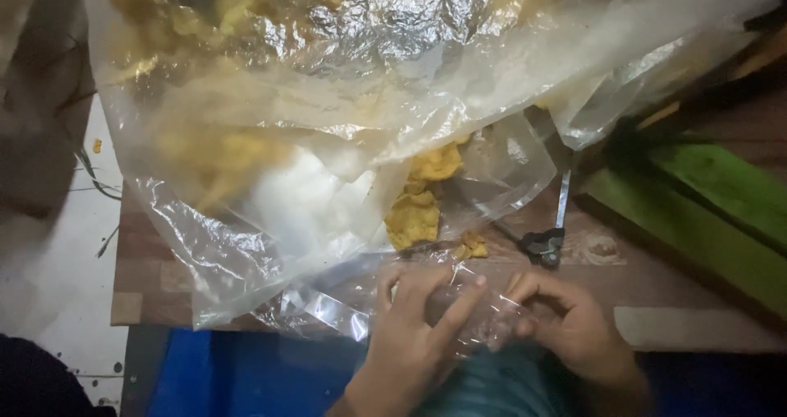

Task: Packaging fried snacks into small plastic bags using tongs and a manual heat sealer.

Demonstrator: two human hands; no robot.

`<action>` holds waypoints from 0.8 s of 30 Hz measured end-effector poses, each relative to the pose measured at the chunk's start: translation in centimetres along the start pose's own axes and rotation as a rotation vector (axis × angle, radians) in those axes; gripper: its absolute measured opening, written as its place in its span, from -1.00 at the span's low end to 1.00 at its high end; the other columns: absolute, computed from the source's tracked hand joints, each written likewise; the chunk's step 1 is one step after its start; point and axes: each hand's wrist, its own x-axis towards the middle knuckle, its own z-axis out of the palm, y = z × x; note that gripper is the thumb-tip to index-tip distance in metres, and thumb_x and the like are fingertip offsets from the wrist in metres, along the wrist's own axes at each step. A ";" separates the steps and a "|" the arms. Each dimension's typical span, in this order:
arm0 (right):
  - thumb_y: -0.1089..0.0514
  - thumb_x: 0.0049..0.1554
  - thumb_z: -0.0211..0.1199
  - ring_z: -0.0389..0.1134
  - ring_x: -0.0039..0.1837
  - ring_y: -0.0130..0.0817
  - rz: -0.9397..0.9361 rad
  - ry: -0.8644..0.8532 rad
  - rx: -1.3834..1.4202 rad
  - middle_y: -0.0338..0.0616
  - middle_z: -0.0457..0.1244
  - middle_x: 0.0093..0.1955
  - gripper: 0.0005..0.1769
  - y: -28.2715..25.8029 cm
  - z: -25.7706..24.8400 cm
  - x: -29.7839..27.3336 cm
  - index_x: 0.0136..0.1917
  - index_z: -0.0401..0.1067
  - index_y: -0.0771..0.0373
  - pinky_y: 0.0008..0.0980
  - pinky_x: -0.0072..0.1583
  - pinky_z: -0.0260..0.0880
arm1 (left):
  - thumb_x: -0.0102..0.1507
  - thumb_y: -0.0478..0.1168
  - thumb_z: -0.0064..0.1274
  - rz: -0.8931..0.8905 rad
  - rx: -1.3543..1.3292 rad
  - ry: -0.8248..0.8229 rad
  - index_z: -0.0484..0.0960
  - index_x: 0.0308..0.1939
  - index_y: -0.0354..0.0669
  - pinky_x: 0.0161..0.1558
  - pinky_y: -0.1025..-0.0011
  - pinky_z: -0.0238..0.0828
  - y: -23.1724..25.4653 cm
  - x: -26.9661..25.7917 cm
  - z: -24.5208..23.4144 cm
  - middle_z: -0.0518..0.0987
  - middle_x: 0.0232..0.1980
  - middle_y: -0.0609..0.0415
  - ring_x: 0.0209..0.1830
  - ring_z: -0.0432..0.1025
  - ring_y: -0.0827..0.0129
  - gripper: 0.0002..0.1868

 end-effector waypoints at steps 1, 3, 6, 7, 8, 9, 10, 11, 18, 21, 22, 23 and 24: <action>-0.24 0.06 0.38 0.43 -0.01 -0.37 -0.004 -0.056 -0.063 -0.17 0.40 -0.10 -0.52 1.6 -1.1 -0.4 -0.09 0.59 0.24 -0.39 0.11 0.36 | 0.30 -0.06 0.32 -0.025 0.021 0.005 0.47 0.36 0.02 0.18 0.02 0.20 -0.1 -0.2 -0.1 0.43 0.23 -0.15 0.12 0.47 0.16 -0.42; -0.04 0.08 0.38 0.47 -0.02 -0.33 0.097 -0.089 0.029 -0.10 0.46 -0.09 -0.62 0.2 -1.0 -0.3 -0.05 0.64 0.34 -0.37 0.07 0.40 | 0.29 0.00 0.36 -0.041 0.031 -0.002 0.42 0.40 0.02 0.18 0.03 0.22 -0.4 -0.7 -0.3 0.44 0.21 -0.16 0.14 0.45 0.13 -0.34; 0.18 0.07 0.37 0.55 -0.08 -0.32 0.197 -0.092 0.033 -0.05 0.56 -0.13 -0.73 -2.1 -0.1 0.5 -0.02 0.71 0.39 -0.38 0.02 0.51 | 0.26 -0.07 0.35 -0.048 0.066 -0.030 0.39 0.43 0.04 0.15 0.05 0.20 -0.5 -0.7 -0.9 0.43 0.20 -0.16 0.19 0.42 0.10 -0.30; 0.20 0.05 0.38 0.60 -0.12 -0.36 0.195 -0.065 -0.054 -0.06 0.60 -0.18 -0.75 -3.0 0.4 0.9 -0.03 0.73 0.34 -0.41 0.01 0.59 | 0.23 -0.19 0.30 -0.040 0.092 -0.052 0.40 0.43 0.05 0.12 0.08 0.16 -0.4 -0.6 -1.1 0.41 0.22 -0.14 0.21 0.41 0.09 -0.31; 0.20 0.05 0.38 0.60 -0.12 -0.36 0.196 -0.065 -0.054 -0.06 0.60 -0.18 -0.75 -2.7 0.5 0.9 -0.03 0.73 0.34 -0.41 0.01 0.59 | 0.23 -0.19 0.30 -0.041 0.092 -0.053 0.40 0.43 0.05 0.12 0.08 0.16 -0.2 -0.3 -1.2 0.41 0.22 -0.14 0.21 0.41 0.09 -0.31; 0.16 0.05 0.40 0.55 -0.10 -0.46 0.227 0.015 -0.217 -0.21 0.58 -0.18 -0.81 -2.4 0.6 0.8 -0.08 0.71 0.24 -0.48 0.06 0.50 | 0.23 0.01 0.36 -0.041 0.118 -0.089 0.37 0.42 0.08 0.23 -0.07 0.14 0.0 0.1 -1.4 0.36 0.35 -0.17 0.37 0.33 0.03 -0.26; 0.11 0.04 0.43 0.51 -0.08 -0.57 0.258 0.096 -0.381 -0.35 0.56 -0.17 -0.86 -2.2 0.7 0.7 -0.12 0.70 0.14 -0.55 0.10 0.42 | 0.22 0.21 0.42 -0.042 0.143 -0.125 0.33 0.40 0.10 0.34 -0.22 0.11 0.3 0.4 -1.5 0.30 0.48 -0.20 0.52 0.26 -0.04 -0.18; 0.11 0.04 0.43 0.51 -0.08 -0.57 0.257 0.095 -0.381 -0.35 0.56 -0.17 -0.86 -2.0 0.7 0.8 -0.12 0.70 0.14 -0.55 0.10 0.42 | 0.22 0.21 0.42 -0.042 0.144 -0.123 0.33 0.40 0.10 0.34 -0.22 0.11 0.4 0.5 -1.7 0.30 0.48 -0.20 0.52 0.26 -0.04 -0.18; 0.04 0.00 0.43 0.53 -0.15 -0.63 0.280 0.142 -0.642 -0.48 0.55 -0.24 -0.83 -1.5 0.8 1.0 -0.09 0.68 -0.03 -0.56 0.03 0.39 | 0.13 0.08 0.44 -0.126 0.123 -0.183 0.38 0.36 -0.02 0.29 -0.17 0.09 0.1 0.6 -1.4 0.36 0.41 -0.22 0.36 0.33 -0.02 -0.18; 0.03 -0.04 0.50 0.41 -0.28 -0.62 0.127 0.264 -0.831 -0.50 0.39 -0.34 -0.78 -1.1 1.9 0.7 -0.16 0.47 -0.08 -0.56 -0.11 0.35 | 0.18 0.08 0.39 -0.160 0.145 -0.192 0.36 0.40 -0.03 0.18 -0.04 0.17 -0.1 0.6 -1.2 0.40 0.34 -0.18 0.28 0.36 0.04 -0.19; 0.03 -0.04 0.53 0.28 -0.35 -0.58 -0.011 0.335 -0.897 -0.46 0.26 -0.37 -0.66 -0.9 2.3 0.6 -0.26 0.32 -0.01 -0.55 -0.17 0.31 | 0.18 0.04 0.37 -0.192 0.144 -0.199 0.35 0.42 -0.05 0.14 -0.01 0.19 -0.2 0.8 -1.1 0.39 0.33 -0.15 0.29 0.34 0.05 -0.19; 0.03 -0.04 0.53 0.28 -0.35 -0.58 -0.008 0.348 -0.898 -0.46 0.26 -0.37 -0.66 -1.2 2.1 0.7 -0.26 0.32 -0.01 -0.55 -0.17 0.31 | 0.18 0.04 0.37 -0.180 0.139 -0.203 0.35 0.42 -0.05 0.14 -0.01 0.19 -0.4 0.7 -0.9 0.39 0.33 -0.15 0.29 0.34 0.05 -0.19; 0.06 0.00 0.49 0.28 -0.23 -0.44 -0.248 0.262 -0.956 -0.34 0.25 -0.28 -0.75 -1.4 1.9 0.8 -0.24 0.41 0.08 -0.40 0.01 0.32 | 0.16 0.09 0.36 -0.188 0.157 -0.215 0.35 0.44 -0.01 0.12 0.00 0.19 -0.7 0.7 -0.7 0.39 0.33 -0.13 0.26 0.34 0.03 -0.15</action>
